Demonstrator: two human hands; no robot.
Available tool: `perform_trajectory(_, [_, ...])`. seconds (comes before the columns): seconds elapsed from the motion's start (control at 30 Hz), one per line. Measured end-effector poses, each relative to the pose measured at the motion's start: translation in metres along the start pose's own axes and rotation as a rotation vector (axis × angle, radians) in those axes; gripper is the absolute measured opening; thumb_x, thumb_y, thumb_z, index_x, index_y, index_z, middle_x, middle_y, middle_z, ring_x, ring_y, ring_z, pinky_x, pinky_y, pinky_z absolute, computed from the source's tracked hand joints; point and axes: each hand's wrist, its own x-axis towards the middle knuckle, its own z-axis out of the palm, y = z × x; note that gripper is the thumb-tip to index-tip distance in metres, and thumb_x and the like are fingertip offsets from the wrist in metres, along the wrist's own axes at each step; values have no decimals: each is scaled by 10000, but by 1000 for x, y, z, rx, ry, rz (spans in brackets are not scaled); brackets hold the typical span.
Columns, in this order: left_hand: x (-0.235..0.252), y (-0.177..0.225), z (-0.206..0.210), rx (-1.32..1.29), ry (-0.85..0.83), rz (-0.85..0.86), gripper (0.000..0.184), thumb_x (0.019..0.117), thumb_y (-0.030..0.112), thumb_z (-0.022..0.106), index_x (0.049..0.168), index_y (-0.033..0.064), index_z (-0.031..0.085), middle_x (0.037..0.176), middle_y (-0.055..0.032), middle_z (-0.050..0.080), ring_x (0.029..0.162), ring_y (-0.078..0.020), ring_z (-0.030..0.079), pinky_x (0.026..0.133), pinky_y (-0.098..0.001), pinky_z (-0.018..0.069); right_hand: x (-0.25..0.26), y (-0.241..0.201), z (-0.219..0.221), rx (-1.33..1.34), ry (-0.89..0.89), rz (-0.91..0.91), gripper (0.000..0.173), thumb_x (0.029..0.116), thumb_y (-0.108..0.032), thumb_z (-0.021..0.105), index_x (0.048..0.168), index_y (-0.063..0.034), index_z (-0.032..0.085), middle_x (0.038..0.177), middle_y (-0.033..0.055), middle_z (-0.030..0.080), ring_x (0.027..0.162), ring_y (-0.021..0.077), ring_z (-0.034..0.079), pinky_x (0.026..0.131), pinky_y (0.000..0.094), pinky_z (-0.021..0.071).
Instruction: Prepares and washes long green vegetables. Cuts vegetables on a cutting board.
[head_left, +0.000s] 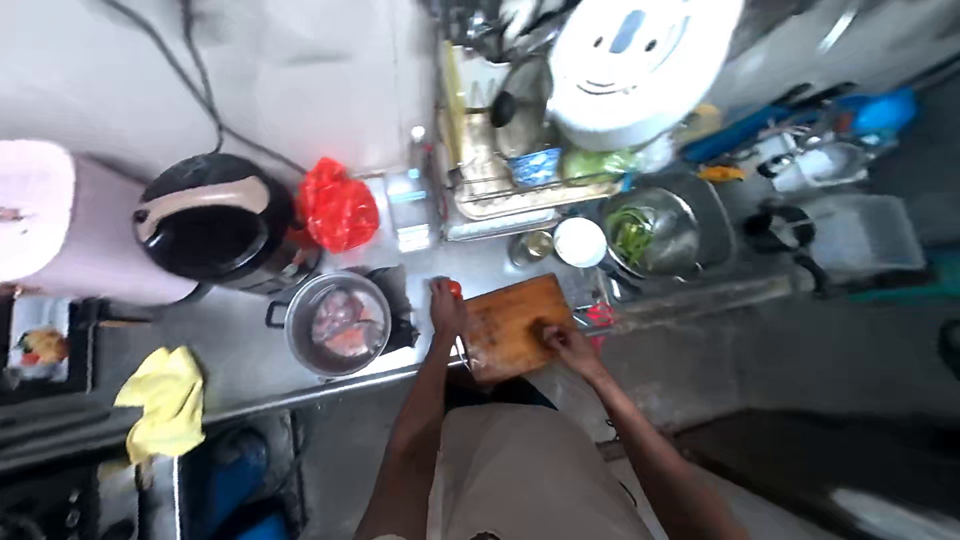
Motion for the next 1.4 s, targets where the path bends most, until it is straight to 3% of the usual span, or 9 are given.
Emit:
perform_trajectory(0.13, [46, 13, 23, 139, 6, 78, 612, 927, 238, 736, 1469, 87, 495, 1511, -251, 446, 1200, -426, 622, 946, -566, 569, -43, 62, -20, 112, 118, 177, 320, 1025, -203, 607, 1260, 9, 652, 1168, 196, 704, 1016, 292, 709, 936, 484, 577])
perform_trajectory(0.33, [62, 50, 36, 187, 5, 172, 609, 915, 243, 773, 1440, 87, 509, 1493, -270, 437, 1174, -451, 620, 915, -594, 570, -59, 87, -16, 176, 90, 281, 347, 1034, -247, 605, 1288, -14, 642, 1188, 185, 703, 1040, 285, 707, 954, 482, 568])
perform_trajectory(0.53, [62, 67, 60, 228, -22, 171, 614, 906, 269, 785, 1436, 108, 520, 1492, -255, 444, 1163, -441, 625, 908, -587, 573, -32, 89, -15, 120, -3, 154, 378, 1035, -291, 599, 1320, -46, 636, 1239, 153, 697, 1095, 264, 700, 989, 470, 560])
perform_trajectory(0.8, [50, 65, 70, 213, -38, 95, 814, 893, 365, 790, 1559, 121, 391, 1530, -256, 420, 1220, -434, 608, 975, -565, 558, 6, 79, -49, 21, -117, -7, 378, 1034, -306, 594, 1314, -57, 648, 1174, 148, 720, 1090, 261, 699, 1011, 485, 542])
perform_trajectory(0.9, [31, 61, 70, 187, 53, 104, 822, 907, 441, 759, 1553, 86, 394, 1541, -256, 412, 1262, -422, 584, 1014, -537, 544, 19, 81, -67, -1, -156, -79, 382, 1036, -320, 590, 1303, -54, 650, 1173, 139, 718, 1092, 253, 696, 1009, 483, 546])
perform_trajectory(1.0, [-5, 62, 75, 197, 137, 75, 700, 996, 501, 605, 1538, 99, 419, 1551, -223, 423, 1255, -391, 605, 978, -571, 550, 35, 93, -83, -48, -168, -174, 374, 1038, -316, 584, 1291, -53, 668, 1212, 148, 706, 1117, 264, 688, 1021, 495, 540])
perform_trajectory(1.17, [-107, 55, 62, 38, 323, 76, 400, 1064, 260, 509, 1396, 52, 589, 1451, -199, 550, 1339, -301, 557, 1131, -420, 477, 49, 92, -100, -172, -241, -280, 383, 1049, -322, 585, 1315, -59, 666, 1270, 173, 689, 1187, 322, 661, 1053, 566, 504])
perform_trajectory(1.3, [-177, 46, 34, -51, 513, -28, 333, 1047, 159, 501, 1330, 37, 625, 1338, -172, 617, 1090, -228, 677, 918, -368, 592, 56, 88, -101, -239, -300, -331, 381, 1047, -317, 590, 1306, -48, 669, 1270, 199, 685, 1194, 353, 656, 1051, 591, 495])
perform_trajectory(1.4, [-199, 29, -3, -44, 659, -98, 318, 1043, 135, 501, 1307, 17, 636, 1258, -182, 643, 1000, -235, 690, 880, -383, 600, 57, 76, -96, -258, -310, -363, 380, 1048, -319, 592, 1313, -56, 664, 1275, 185, 687, 1183, 343, 665, 1041, 587, 507])
